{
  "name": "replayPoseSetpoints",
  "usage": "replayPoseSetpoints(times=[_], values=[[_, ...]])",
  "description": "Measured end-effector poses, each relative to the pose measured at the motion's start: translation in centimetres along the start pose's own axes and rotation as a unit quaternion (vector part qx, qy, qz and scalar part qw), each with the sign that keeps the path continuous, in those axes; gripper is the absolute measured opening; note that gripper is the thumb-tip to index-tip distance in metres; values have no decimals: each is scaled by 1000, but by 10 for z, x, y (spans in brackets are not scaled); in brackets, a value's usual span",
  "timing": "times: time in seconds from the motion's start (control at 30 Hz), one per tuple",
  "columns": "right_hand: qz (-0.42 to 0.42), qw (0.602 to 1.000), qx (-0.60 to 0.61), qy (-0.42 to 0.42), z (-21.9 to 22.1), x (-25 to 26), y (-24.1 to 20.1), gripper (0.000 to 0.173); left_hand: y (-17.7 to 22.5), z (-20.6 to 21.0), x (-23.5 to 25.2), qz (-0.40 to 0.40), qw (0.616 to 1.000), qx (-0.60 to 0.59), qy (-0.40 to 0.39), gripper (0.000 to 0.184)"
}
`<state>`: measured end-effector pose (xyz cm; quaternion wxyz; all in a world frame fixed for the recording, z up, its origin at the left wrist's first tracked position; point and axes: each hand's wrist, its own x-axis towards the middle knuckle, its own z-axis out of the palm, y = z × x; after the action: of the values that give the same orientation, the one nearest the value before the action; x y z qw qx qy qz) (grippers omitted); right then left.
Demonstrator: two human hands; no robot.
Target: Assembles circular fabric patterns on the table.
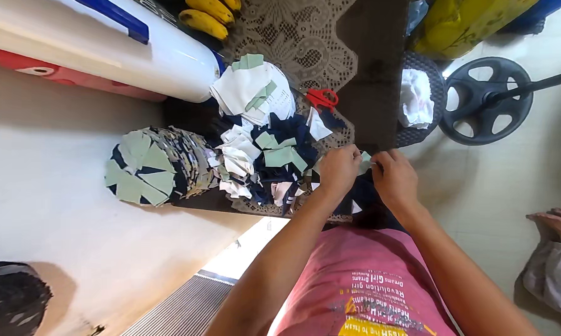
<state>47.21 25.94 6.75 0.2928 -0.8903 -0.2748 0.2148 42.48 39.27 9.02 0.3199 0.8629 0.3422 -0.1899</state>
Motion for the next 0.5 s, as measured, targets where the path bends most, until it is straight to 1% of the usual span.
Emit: replayPoseSetpoints(times=[0.13, 0.2, 0.27, 0.33, 0.37, 0.43, 0.5], values=[[-11, 1000, -8, -12, 5, 5, -3, 15, 1, 1, 1, 4, 1000, 21, -2, 17], [-12, 999, -26, -24, 8, 8, -1, 18, 2, 1, 1, 19, 999, 41, 12, 17], [-17, 999, -43, -27, 10, 9, 0, 19, 0, 4, -3, 55, 995, 60, 52, 20], [-19, 998, -51, -24, 10, 9, 0, 19, -8, 11, -7, 108, 985, 66, 115, 22], [-17, 998, -52, -27, 9, 9, -1, 18, -13, 17, -9, 136, 978, 66, 145, 24], [-12, 998, -55, -38, 7, 9, -4, 18, -25, 32, -14, 183, 963, 81, 179, 37], [-12, 998, -59, -37, 7, 9, -5, 19, -36, 49, -19, 211, 956, 110, 175, 53]])
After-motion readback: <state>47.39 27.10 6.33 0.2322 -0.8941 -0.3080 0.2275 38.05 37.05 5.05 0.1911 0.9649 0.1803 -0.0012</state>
